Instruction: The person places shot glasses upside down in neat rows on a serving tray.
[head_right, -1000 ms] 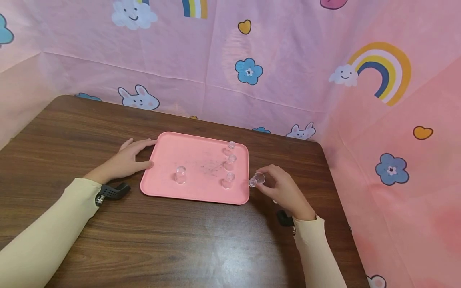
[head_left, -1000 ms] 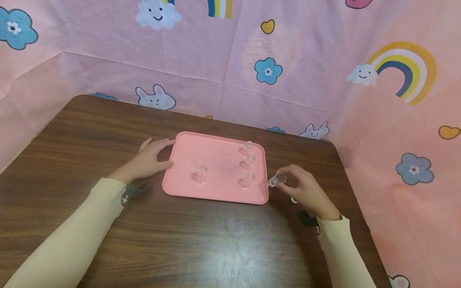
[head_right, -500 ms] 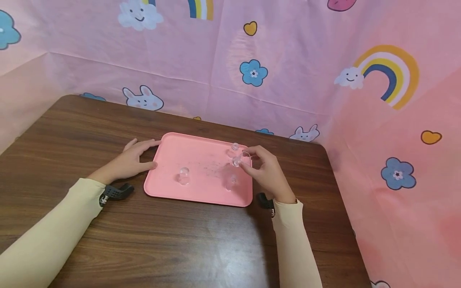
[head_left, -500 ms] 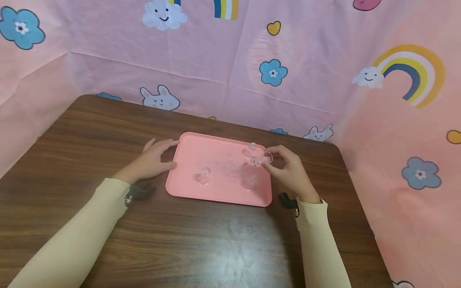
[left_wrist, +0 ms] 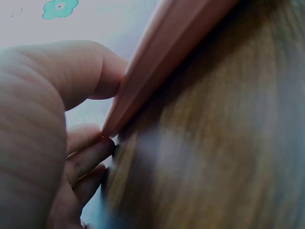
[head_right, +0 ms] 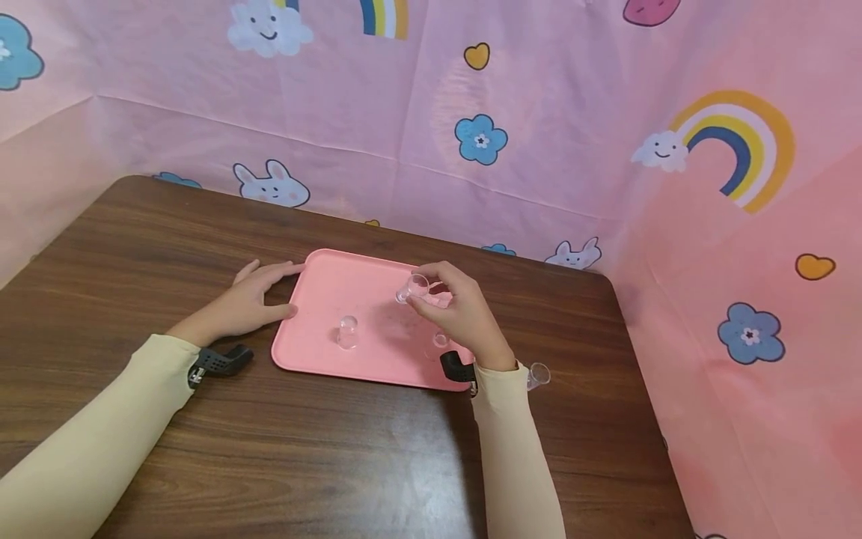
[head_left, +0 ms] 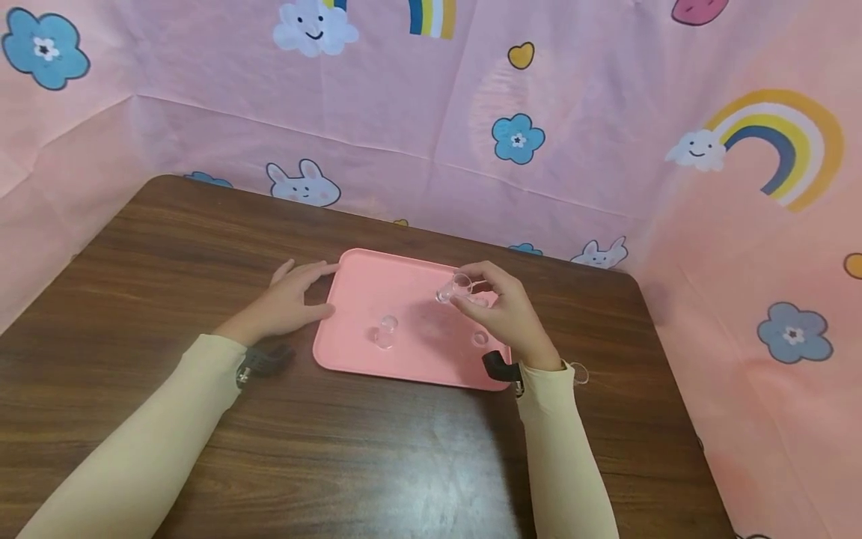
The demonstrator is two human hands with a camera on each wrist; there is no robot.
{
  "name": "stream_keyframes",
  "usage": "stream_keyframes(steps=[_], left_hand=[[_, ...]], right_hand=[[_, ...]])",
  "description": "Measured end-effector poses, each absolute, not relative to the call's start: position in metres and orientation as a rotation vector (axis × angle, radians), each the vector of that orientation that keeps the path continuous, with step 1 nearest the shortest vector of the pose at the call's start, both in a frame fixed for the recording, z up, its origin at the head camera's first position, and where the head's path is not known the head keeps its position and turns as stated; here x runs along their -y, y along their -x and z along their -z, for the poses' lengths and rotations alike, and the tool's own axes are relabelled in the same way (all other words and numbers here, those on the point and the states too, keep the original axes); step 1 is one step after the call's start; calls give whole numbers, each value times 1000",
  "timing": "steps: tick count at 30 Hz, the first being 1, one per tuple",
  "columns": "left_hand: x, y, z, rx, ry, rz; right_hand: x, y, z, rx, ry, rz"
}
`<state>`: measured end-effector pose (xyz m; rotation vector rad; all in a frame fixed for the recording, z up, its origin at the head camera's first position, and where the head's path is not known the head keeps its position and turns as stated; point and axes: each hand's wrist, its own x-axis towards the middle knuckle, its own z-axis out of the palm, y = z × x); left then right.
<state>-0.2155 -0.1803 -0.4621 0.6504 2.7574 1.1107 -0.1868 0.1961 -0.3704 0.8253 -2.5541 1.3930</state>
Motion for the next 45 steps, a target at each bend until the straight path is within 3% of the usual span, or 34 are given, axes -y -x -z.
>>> stream_keyframes(steps=[18, 34, 45], left_hand=[[179, 215, 462, -2753, -625, -1105], [178, 212, 457, -2759, -632, -1113], [178, 212, 457, -2747, -609, -1103]], right_hand=[[-130, 183, 360, 2469, -1051, -1515], [-137, 190, 366, 2628, -782, -1182], [-126, 186, 366, 2500, -984, -1231]])
